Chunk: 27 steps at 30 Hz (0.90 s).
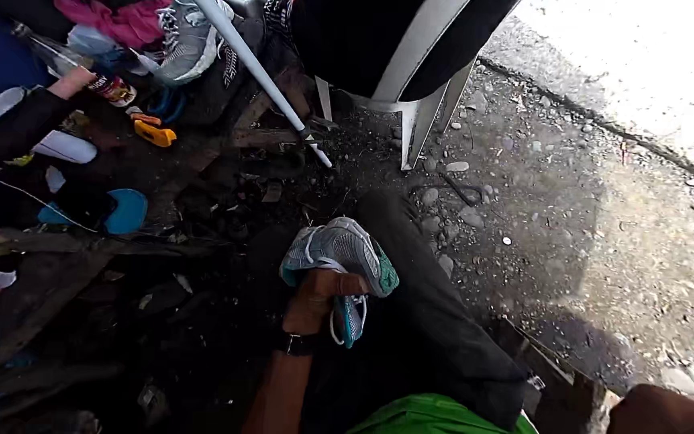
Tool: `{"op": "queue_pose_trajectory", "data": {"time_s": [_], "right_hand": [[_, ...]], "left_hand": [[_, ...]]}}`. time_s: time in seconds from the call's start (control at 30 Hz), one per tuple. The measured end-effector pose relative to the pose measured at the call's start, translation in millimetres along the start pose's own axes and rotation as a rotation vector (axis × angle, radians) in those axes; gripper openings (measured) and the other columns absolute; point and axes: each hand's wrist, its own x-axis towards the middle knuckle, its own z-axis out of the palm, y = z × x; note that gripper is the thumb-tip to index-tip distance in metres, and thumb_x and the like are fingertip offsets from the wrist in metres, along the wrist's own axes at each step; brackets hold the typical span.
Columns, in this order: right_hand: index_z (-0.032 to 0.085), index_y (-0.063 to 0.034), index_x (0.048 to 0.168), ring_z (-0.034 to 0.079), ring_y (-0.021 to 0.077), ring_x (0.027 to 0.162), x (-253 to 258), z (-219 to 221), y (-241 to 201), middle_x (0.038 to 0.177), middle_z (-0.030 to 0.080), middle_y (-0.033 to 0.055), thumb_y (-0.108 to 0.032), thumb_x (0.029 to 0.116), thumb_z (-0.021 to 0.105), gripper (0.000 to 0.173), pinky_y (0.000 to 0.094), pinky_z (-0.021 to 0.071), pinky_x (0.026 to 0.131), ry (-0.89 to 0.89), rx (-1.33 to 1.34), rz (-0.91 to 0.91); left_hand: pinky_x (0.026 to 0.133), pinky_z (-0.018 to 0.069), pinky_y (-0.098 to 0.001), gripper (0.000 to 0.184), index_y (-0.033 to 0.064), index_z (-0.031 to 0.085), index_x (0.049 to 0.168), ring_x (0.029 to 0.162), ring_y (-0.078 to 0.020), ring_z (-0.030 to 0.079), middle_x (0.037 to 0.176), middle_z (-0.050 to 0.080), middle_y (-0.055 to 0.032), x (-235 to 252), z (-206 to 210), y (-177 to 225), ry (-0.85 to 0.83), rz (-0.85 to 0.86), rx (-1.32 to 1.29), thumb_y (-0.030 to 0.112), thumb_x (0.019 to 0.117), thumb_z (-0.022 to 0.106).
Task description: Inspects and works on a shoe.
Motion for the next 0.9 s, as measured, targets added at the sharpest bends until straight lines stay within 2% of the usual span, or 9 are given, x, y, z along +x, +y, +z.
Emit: {"op": "queue_pose_trajectory", "data": {"time_s": [0.07, 0.17, 0.23, 0.3, 0.4, 0.5, 0.6, 0.77, 0.9], "right_hand": [[0.057, 0.0162, 0.078, 0.06, 0.0024, 0.069, 5.0, 5.2, 11.4, 0.076, 0.062, 0.0162, 0.006, 0.0828, 0.064, 0.013, 0.0066, 0.0444, 0.065, 0.17, -0.114, 0.137], [0.057, 0.0216, 0.084, 0.061, 0.0029, 0.071, 12.1, 9.7, 6.7, 0.078, 0.063, 0.0179, 0.008, 0.082, 0.061, 0.014, 0.0079, 0.0446, 0.066, 0.27, -0.193, 0.383], [0.06, 0.0127, 0.079, 0.065, 0.0047, 0.069, 6.4, -4.6, 8.3, 0.075, 0.067, 0.0139, -0.001, 0.0832, 0.067, 0.016, 0.011, 0.0476, 0.065, 0.183, -0.116, 0.294], [0.065, -0.005, 0.091, 0.065, 0.0024, 0.074, -22.0, -50.0, 37.2, 0.085, 0.07, 0.0013, -0.021, 0.0951, 0.071, 0.017, 0.0155, 0.0526, 0.064, -0.072, -0.034, 0.193], [0.063, -0.0143, 0.11, 0.054, 0.0002, 0.062, -58.2, -94.3, 118.6, 0.083, 0.063, -0.007, -0.036, 0.0974, 0.068, 0.025, 0.0186, 0.0459, 0.054, -0.104, -0.423, 0.532], [0.059, -0.0121, 0.132, 0.064, 0.0061, 0.08, -71.2, -97.0, 146.9, 0.108, 0.068, 0.0003, -0.03, 0.101, 0.056, 0.036, 0.0263, 0.0555, 0.069, -0.206, -0.474, 0.732], [0.055, -0.0116, 0.146, 0.065, 0.0011, 0.085, -68.3, -77.0, 141.5, 0.115, 0.07, -0.0013, -0.031, 0.1052, 0.057, 0.045, 0.018, 0.0554, 0.074, -0.236, -0.298, 0.543], [0.069, -0.0095, 0.131, 0.054, -0.0013, 0.076, -48.0, -43.8, 140.8, 0.097, 0.067, -0.0007, -0.026, 0.1038, 0.06, 0.033, 0.0142, 0.0461, 0.066, -0.244, -0.139, 0.28], [0.073, -0.0177, 0.126, 0.061, 0.0048, 0.081, -45.0, -32.4, 147.6, 0.095, 0.068, -0.0007, -0.034, 0.1086, 0.051, 0.032, 0.0241, 0.0504, 0.07, -0.239, -0.258, 0.284]], "left_hand": [[0.079, 0.0595, -0.0202, 0.032, 0.0211, 0.079, 0.095, 0.084, -0.0007, 0.072, 0.09, 0.077, 0.0067, 1.2, -1.4, 1.3, -0.001, -0.004, -0.015, 0.019, 0.0652, 0.091], [0.08, 0.0595, -0.0207, 0.03, 0.0206, 0.08, 0.095, 0.085, -0.001, 0.072, 0.091, 0.078, 0.0063, 0.4, -4.7, -0.5, -0.019, -0.011, -0.013, 0.019, 0.0669, 0.089], [0.082, 0.0594, -0.0209, 0.031, 0.0196, 0.08, 0.099, 0.087, -0.0015, 0.072, 0.094, 0.078, 0.0056, 0.7, -8.0, -0.5, -0.049, 0.005, -0.027, 0.017, 0.0692, 0.089], [0.086, 0.0589, -0.0209, 0.032, 0.0175, 0.079, 0.102, 0.091, -0.0022, 0.072, 0.098, 0.078, 0.0041, 0.3, -8.1, 0.9, -0.071, 0.021, -0.049, 0.013, 0.0715, 0.088], [0.086, 0.0588, -0.0202, 0.03, 0.0182, 0.079, 0.102, 0.09, -0.0017, 0.073, 0.097, 0.078, 0.0049, 1.0, -11.1, 2.0, -0.095, 0.012, -0.024, 0.013, 0.0733, 0.086], [0.089, 0.0582, -0.0217, 0.03, 0.0168, 0.079, 0.106, 0.095, -0.0031, 0.072, 0.101, 0.078, 0.0036, 1.1, -16.4, 4.4, -0.154, -0.012, -0.044, 0.012, 0.0766, 0.084], [0.092, 0.057, -0.0208, 0.031, 0.0175, 0.078, 0.11, 0.098, -0.0014, 0.071, 0.105, 0.078, 0.0054, 1.6, -17.9, 5.6, -0.214, -0.012, -0.043, 0.013, 0.0792, 0.082], [0.095, 0.0562, -0.0226, 0.034, 0.0157, 0.076, 0.115, 0.103, -0.0031, 0.071, 0.11, 0.077, 0.0035, -0.9, -24.2, 5.1, -0.281, -0.04, -0.099, 0.01, 0.0818, 0.08], [0.096, 0.0559, -0.0235, 0.033, 0.0139, 0.076, 0.115, 0.103, -0.0044, 0.071, 0.111, 0.077, 0.0019, -2.9, -24.1, 5.7, -0.281, -0.045, -0.133, 0.006, 0.0825, 0.078]]}}
